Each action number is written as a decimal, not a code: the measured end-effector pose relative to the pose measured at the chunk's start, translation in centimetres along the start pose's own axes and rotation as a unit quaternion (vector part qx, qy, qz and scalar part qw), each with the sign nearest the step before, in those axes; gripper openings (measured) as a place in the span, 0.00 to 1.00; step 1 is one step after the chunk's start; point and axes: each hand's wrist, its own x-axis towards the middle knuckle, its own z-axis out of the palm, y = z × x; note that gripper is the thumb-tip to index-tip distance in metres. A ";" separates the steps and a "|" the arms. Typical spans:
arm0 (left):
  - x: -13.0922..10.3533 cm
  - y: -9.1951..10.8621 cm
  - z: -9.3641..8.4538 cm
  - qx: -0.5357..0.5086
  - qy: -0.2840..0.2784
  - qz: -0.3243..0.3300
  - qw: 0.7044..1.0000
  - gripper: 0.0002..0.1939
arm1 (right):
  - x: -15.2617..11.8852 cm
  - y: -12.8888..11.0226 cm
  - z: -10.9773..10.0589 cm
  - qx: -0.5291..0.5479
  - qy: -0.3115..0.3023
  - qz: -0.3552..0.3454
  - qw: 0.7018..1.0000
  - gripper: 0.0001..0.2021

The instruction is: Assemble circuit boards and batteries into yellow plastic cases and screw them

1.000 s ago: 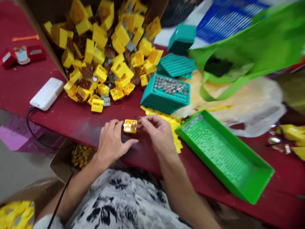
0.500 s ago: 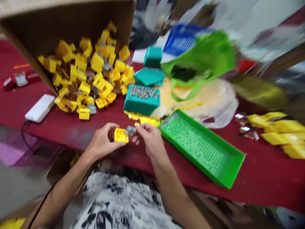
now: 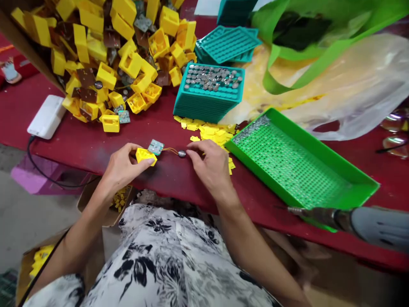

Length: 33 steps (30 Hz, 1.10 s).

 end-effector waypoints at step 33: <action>1.2 -0.8 1.4 -0.357 -0.034 -0.040 0.933 0.31 | 0.8 0.4 1.0 -0.046 -0.009 -0.089 0.995 0.06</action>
